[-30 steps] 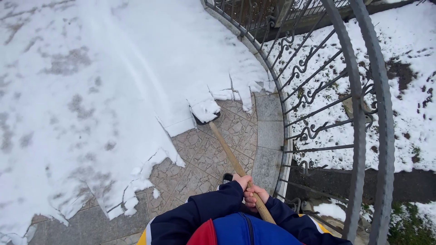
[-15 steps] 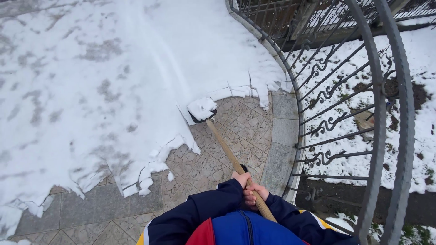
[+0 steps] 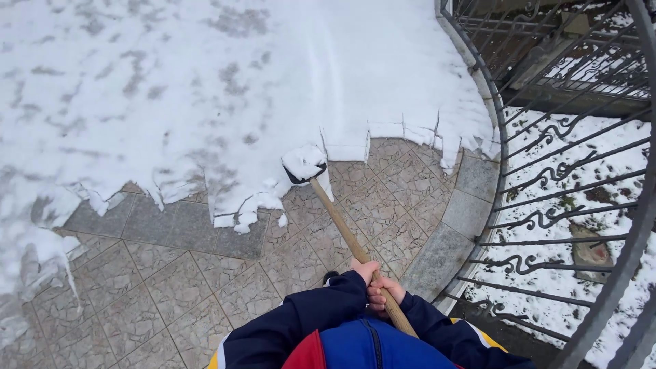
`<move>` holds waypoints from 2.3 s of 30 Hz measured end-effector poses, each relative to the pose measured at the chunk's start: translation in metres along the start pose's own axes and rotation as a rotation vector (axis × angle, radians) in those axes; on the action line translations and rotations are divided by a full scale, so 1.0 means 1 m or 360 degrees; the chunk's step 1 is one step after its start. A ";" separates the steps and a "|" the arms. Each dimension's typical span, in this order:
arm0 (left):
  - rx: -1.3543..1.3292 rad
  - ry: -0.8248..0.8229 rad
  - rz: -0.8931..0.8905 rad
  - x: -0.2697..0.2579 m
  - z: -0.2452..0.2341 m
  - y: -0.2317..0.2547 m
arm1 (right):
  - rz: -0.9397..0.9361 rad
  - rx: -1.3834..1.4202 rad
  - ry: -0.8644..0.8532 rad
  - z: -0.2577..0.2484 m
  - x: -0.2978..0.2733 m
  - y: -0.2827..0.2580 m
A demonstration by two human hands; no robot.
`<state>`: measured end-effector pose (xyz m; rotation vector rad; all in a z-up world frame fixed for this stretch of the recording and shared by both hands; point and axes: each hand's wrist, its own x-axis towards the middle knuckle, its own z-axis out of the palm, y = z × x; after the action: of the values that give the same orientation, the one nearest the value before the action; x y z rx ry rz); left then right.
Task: The person clears snow from a tiled balcony and walkway using a shovel, pushing the snow over the edge of the balcony and off the path.
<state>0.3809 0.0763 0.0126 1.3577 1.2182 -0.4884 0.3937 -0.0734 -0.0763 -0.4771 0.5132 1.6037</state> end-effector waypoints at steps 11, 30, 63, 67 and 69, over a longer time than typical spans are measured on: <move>-0.0483 0.0179 -0.0092 -0.038 -0.005 -0.096 | 0.0366 -0.0275 0.0040 -0.018 -0.009 0.053; -0.1149 0.0466 -0.0370 -0.132 -0.150 -0.311 | 0.1128 -0.0909 0.0175 0.063 0.081 0.239; -0.2514 0.1257 -0.0614 -0.260 -0.508 -0.695 | 0.2448 -0.1645 0.0148 0.238 0.399 0.699; -0.2656 0.1279 -0.0624 -0.248 -0.557 -0.714 | 0.2411 -0.1787 0.0083 0.272 0.447 0.738; -0.2790 0.1513 -0.0567 -0.214 -0.578 -0.734 | 0.2548 -0.1871 0.0088 0.293 0.475 0.759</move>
<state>-0.5379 0.3481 -0.0152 -0.2828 1.8166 1.0092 -0.4067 0.4231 -0.0792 -1.1017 -0.2593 3.4326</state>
